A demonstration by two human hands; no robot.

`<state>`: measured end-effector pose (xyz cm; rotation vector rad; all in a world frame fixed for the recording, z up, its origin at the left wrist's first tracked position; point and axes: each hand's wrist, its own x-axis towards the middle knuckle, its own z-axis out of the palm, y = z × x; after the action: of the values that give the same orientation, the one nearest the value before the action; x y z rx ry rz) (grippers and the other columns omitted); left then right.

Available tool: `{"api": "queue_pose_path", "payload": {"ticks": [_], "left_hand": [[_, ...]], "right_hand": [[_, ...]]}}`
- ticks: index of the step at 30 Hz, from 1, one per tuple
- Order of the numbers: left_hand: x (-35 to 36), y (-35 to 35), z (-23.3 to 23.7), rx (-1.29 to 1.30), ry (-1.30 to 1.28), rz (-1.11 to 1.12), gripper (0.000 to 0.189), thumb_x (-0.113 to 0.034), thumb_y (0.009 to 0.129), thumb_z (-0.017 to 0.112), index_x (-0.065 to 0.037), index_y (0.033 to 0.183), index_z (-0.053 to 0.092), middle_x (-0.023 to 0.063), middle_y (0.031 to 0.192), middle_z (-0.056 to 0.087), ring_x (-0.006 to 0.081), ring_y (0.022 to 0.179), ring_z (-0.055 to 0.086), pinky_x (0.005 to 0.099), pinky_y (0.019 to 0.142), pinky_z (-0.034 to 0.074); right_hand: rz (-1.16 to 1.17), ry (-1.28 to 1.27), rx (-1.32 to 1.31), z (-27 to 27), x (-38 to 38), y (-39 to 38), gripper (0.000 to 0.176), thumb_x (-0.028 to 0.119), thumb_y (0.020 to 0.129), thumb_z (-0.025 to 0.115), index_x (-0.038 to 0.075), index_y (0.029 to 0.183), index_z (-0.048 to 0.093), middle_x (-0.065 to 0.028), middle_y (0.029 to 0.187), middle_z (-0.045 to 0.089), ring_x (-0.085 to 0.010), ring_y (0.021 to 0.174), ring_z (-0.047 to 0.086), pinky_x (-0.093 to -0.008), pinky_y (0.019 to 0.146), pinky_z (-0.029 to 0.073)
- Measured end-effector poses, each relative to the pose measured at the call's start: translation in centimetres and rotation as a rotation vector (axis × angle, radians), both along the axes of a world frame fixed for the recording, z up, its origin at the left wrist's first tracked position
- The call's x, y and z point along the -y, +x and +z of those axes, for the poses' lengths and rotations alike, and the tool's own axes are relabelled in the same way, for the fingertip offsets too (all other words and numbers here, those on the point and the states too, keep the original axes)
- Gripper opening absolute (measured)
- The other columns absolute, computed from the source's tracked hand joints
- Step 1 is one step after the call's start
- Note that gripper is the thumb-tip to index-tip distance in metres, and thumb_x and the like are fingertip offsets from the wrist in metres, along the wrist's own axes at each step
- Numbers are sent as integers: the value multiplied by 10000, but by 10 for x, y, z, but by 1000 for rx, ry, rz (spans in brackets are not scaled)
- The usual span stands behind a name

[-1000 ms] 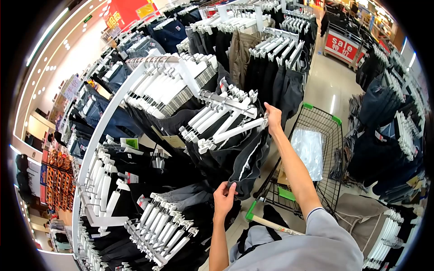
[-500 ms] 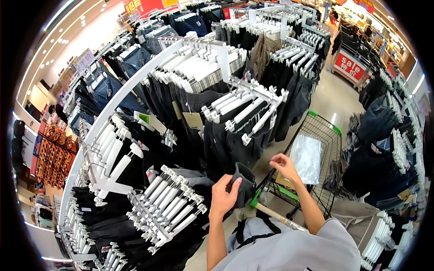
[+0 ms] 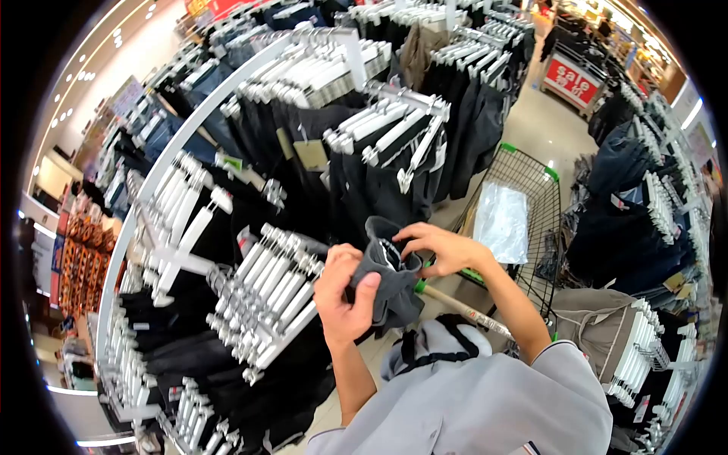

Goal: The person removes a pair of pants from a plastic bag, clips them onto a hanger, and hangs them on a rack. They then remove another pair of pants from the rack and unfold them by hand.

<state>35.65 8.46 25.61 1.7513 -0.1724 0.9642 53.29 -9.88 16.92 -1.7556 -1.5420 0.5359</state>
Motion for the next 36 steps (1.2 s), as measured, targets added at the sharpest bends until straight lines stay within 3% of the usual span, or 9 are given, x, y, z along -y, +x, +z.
{"api": "queue_pose_path", "payload": {"ticks": [6, 14, 18, 19, 21, 23, 24, 27, 36], "left_hand": [[25, -37, 11, -18, -238, 212, 284, -233, 1059, 604, 44, 997, 594, -30, 827, 552, 55, 750, 446, 234, 642, 353], [66, -65, 41, 55, -176, 312, 303, -238, 1089, 517, -1, 902, 553, -54, 800, 509, 41, 734, 398, 207, 647, 305], [85, -91, 60, -3, 9, 410, 383, -273, 1089, 513, -26, 799, 471, -70, 705, 395, 43, 668, 316, 253, 574, 208], [85, -99, 64, -21, 120, 408, 406, -275, 1095, 495, -17, 782, 484, -61, 676, 389, 47, 641, 307, 261, 560, 205], [85, -112, 68, -55, 257, 445, 484, -381, 1080, 525, 4, 788, 517, -34, 661, 423, 57, 610, 342, 253, 549, 228], [85, -120, 72, -32, 323, 362, 674, -623, 946, 668, 27, 810, 553, -8, 669, 467, 72, 587, 388, 246, 540, 259], [79, -128, 67, -98, 367, 355, 867, -776, 687, 822, 37, 857, 572, 2, 678, 493, 84, 572, 411, 244, 536, 285], [95, -133, 98, -247, 625, 330, 808, -537, 479, 1032, -27, 930, 597, -18, 671, 505, 87, 568, 440, 247, 528, 316], [91, -127, 106, -103, 829, 574, 390, -124, 646, 979, -54, 734, 606, 9, 613, 519, 111, 508, 448, 245, 505, 336]], "right_hand": [[-15, 218, 149, 6, 11, -17, 318, 151, 670, 884, 11, 870, 680, -177, 1514, 502, -412, 1448, 402, -498, 1182, 355], [79, 396, -40, 52, 94, -9, 274, 90, 620, 783, 27, 684, 523, -174, 1413, 621, -430, 1443, 444, -548, 1183, 348], [-35, 362, 234, 69, 120, -11, 226, 170, 724, 834, 16, 808, 692, -127, 703, 631, -335, 761, 672, -472, 1027, 506], [-57, 459, 303, 67, 118, -9, 276, 243, 748, 867, 28, 814, 707, -127, 686, 637, -325, 675, 654, -415, 767, 566], [-41, 377, 339, 76, 127, -13, 299, 311, 761, 880, 56, 819, 735, -125, 624, 625, -339, 590, 625, -403, 573, 505], [-27, 334, 357, 85, 133, -16, 312, 347, 774, 875, 68, 813, 741, -125, 602, 612, -345, 573, 613, -402, 551, 488], [-27, 281, 378, 91, 135, -17, 328, 384, 787, 870, 80, 807, 747, -126, 580, 600, -351, 556, 602, -402, 530, 471], [-73, 238, 383, 115, 145, -20, 364, 433, 800, 853, 85, 786, 746, -122, 534, 559, -367, 526, 576, -411, 525, 463], [196, -40, 262, 167, 184, -17, 611, 572, 792, 822, -21, 810, 677, -160, 557, 585, -367, 551, 616, -404, 553, 493]]}}
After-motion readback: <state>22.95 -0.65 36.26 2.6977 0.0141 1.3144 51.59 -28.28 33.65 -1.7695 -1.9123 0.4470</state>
